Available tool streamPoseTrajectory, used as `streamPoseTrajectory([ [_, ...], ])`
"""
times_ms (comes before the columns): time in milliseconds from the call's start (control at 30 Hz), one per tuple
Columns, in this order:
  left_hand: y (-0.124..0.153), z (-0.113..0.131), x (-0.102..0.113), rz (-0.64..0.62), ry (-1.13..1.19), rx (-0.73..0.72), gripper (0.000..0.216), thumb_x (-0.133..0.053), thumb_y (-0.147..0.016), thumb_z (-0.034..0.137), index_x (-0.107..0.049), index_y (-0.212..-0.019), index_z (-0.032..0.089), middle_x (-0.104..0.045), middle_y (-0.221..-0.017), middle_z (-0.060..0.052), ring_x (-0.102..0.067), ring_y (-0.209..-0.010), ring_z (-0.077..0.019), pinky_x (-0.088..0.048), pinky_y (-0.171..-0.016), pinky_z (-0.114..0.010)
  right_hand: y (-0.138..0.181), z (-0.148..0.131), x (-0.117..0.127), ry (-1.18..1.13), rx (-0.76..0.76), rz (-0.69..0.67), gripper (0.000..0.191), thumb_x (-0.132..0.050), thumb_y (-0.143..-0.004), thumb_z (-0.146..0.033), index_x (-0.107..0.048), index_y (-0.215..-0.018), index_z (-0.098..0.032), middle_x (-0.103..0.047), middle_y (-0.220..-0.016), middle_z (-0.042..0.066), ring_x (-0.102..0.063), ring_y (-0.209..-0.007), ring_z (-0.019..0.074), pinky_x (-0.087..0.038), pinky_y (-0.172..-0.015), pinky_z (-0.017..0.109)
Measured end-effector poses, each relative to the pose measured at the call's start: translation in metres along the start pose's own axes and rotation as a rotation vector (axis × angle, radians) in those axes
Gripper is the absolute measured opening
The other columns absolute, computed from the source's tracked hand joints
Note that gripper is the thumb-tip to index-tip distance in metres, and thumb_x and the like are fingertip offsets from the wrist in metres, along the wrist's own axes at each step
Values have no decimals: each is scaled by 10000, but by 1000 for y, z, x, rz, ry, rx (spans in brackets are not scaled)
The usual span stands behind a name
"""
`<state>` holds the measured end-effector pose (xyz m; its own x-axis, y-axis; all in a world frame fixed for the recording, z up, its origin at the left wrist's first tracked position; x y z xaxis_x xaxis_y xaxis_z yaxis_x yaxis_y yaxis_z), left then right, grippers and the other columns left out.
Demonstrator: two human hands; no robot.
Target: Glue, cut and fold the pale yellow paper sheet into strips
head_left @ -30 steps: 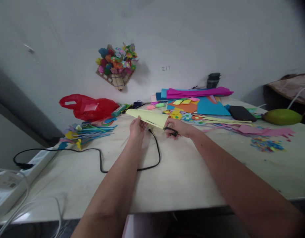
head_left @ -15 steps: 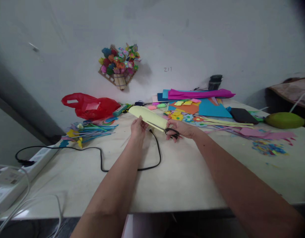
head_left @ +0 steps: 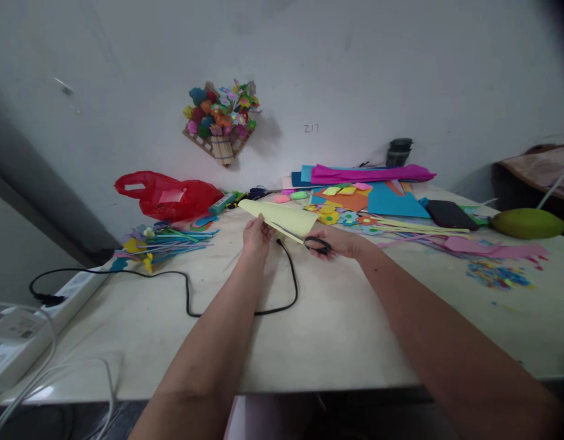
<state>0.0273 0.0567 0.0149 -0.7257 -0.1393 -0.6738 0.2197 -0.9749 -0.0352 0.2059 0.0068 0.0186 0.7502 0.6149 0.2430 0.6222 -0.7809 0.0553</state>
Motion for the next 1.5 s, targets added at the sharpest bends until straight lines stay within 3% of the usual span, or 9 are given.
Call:
streamPoseTrajectory([
  [367, 8, -5, -8, -41, -12, 22, 207, -646, -691, 219, -449, -644, 173, -583, -559, 17, -580, -513, -119, -467, -525, -243, -1, 1, 0, 51, -16, 57, 258, -513, -726, -363, -581, -773, -118, -556, -501, -2, -443, -347, 63, -256, -296, 171],
  [733, 7, -6, -6, -32, -26, 19, 232, -657, -689, 241, -442, -631, 176, -581, -563, 16, -571, -520, -119, -454, -537, -246, -5, 6, 0, 79, -20, 73, 265, -520, -736, -389, -504, -615, -154, -491, -425, -26, -393, -315, 50, -224, -291, 171],
  [1500, 4, -7, -4, -9, -3, 21, 191, -628, -708, 207, -460, -627, 167, -587, -562, 9, -583, -522, -119, -458, -534, -240, -6, 5, 0, 75, -9, 121, 244, -560, -729, -364, -513, -629, -146, -485, -457, -34, -382, -322, 36, -221, -299, 173],
])
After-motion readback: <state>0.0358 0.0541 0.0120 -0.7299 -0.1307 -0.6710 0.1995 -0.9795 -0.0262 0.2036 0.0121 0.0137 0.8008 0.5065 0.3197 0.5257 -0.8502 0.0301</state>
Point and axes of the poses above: each hand's wrist, its own y-axis away from the middle knuckle, its own x-axis out of the back of the hand, z = x × y, the point moved 5 cm from there along -y, towards the middle knuckle
